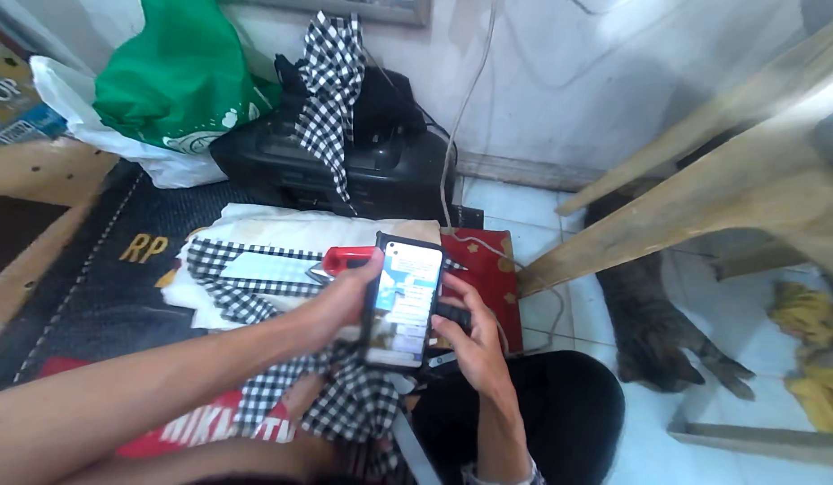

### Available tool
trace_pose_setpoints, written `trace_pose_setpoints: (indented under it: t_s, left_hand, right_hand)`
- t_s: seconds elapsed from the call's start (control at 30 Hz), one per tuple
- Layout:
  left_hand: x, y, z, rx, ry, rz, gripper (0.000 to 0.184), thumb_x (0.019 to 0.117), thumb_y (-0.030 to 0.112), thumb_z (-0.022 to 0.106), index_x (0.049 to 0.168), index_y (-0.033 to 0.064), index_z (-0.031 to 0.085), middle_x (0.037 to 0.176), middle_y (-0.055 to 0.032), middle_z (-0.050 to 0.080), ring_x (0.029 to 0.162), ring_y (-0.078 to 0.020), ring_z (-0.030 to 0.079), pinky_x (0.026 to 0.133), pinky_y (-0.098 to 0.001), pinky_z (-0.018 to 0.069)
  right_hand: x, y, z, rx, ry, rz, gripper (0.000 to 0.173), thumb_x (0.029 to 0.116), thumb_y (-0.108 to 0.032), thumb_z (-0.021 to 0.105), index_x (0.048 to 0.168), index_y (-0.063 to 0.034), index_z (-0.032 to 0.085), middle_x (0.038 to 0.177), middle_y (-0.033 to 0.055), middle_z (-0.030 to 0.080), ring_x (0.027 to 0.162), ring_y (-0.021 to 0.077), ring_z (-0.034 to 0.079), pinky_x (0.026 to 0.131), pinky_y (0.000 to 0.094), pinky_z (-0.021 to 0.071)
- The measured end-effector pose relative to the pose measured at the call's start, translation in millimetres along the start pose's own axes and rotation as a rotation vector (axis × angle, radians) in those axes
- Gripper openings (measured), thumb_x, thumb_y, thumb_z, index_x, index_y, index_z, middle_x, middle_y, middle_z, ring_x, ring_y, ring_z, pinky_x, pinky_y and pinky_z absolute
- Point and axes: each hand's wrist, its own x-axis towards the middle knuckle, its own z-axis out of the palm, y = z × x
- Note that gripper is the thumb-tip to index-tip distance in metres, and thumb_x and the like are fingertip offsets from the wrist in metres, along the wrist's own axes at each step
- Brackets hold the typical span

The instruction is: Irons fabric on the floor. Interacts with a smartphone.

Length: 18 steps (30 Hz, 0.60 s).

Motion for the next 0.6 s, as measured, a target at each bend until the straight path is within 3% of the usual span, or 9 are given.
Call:
trace_pose_setpoints:
  t_s: [0.3, 0.47, 0.6]
  left_hand:
    - [2, -3, -1, 0.002, 0.007, -0.006, 0.063, 0.1074, 0.058, 0.02, 0.128, 0.0122, 0.058, 0.106, -0.0069, 0.071, 0.096, -0.0175, 0.071, 0.081, -0.0355, 0.0587]
    - [-9, 6, 7, 0.134, 0.04, 0.025, 0.058, 0.1098, 0.052, 0.019, 0.127, 0.0116, 0.057, 0.107, -0.0069, 0.069, 0.094, -0.0153, 0.068, 0.077, -0.0326, 0.0562]
    - [0, 2, 2, 0.009, 0.037, -0.01, 0.062, 0.1077, 0.057, 0.021, 0.125, 0.0105, 0.059, 0.104, -0.0079, 0.071, 0.094, -0.0173, 0.071, 0.079, -0.0348, 0.059]
  right_hand:
    - [1, 1, 0, -0.008, -0.021, 0.002, 0.057, 0.09, -0.008, 0.059, 0.146, -0.0011, 0.049, 0.121, 0.0135, 0.067, 0.096, 0.0102, 0.07, 0.08, 0.0253, 0.06]
    - [1, 2, 0, 0.002, -0.027, -0.003, 0.058, 0.0892, -0.007, 0.058, 0.146, -0.0003, 0.048, 0.121, 0.0142, 0.068, 0.098, 0.0113, 0.071, 0.08, 0.0262, 0.0607]
    - [1, 2, -1, 0.0, -0.027, 0.008, 0.058, 0.0895, -0.007, 0.058, 0.146, -0.0007, 0.048, 0.122, 0.0139, 0.068, 0.098, 0.0115, 0.071, 0.08, 0.0261, 0.0606]
